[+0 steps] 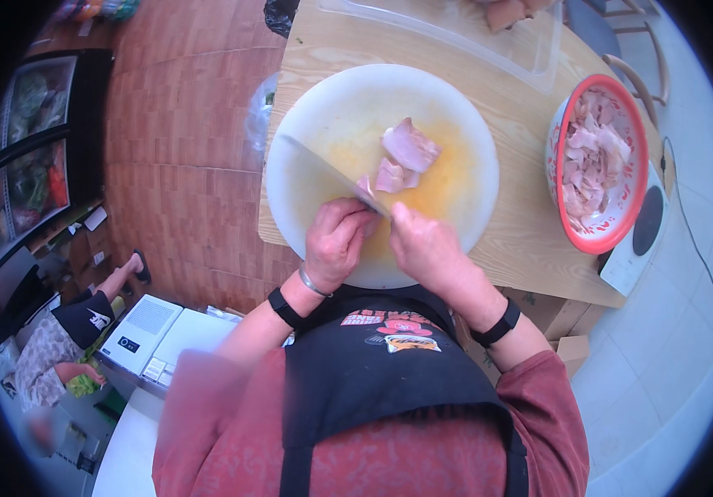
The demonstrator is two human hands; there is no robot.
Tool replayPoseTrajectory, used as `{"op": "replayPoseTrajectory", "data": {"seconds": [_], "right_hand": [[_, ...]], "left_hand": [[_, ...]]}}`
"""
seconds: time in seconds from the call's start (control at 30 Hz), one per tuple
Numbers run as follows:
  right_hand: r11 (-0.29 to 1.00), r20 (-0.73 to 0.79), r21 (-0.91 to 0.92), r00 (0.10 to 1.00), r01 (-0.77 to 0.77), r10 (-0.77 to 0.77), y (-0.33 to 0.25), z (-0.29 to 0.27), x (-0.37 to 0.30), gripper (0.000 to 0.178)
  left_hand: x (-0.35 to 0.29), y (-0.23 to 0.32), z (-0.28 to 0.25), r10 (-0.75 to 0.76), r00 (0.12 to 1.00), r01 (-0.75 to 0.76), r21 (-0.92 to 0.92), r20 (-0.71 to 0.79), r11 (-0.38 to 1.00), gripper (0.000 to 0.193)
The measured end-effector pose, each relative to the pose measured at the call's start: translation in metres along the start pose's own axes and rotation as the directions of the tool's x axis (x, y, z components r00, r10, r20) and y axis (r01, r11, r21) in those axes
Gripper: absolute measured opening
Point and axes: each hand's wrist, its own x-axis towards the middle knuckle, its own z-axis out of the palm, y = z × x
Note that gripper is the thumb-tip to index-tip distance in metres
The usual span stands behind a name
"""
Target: The person uses a large cleaver to slice pieces of raw meat on a white cutting board. They hold the meat with their left hand and cut it into smaller chunks, transferring the sliced pieces into a red bowl to the right. The process is repetitive, focusing on portioning the meat.
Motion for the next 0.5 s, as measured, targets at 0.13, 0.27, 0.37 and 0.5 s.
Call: {"op": "replayPoseTrajectory", "data": {"seconds": [0.13,0.27,0.37,0.5], "right_hand": [[0.995,-0.096,0.095,0.995,-0.030,0.039,0.004,-0.014,-0.002,0.016],[0.999,0.011,0.033,1.000,0.009,-0.010,-0.008,-0.040,-0.042,0.016],[0.996,0.099,-0.081,0.995,0.023,-0.015,-0.015,-0.051,-0.063,0.015],[0.995,0.118,-0.100,0.993,0.021,-0.009,-0.016,-0.051,-0.066,0.014]], "left_hand": [[0.001,0.000,0.000,0.018,1.000,-0.018,0.011,-0.023,1.000,0.023],[0.001,0.003,0.000,0.009,1.000,-0.009,0.013,-0.029,1.000,0.023],[-0.003,0.002,0.002,-0.037,0.999,0.037,0.003,-0.024,0.999,0.023],[-0.002,0.001,0.002,-0.039,0.999,0.039,-0.003,-0.024,0.999,0.022]]}}
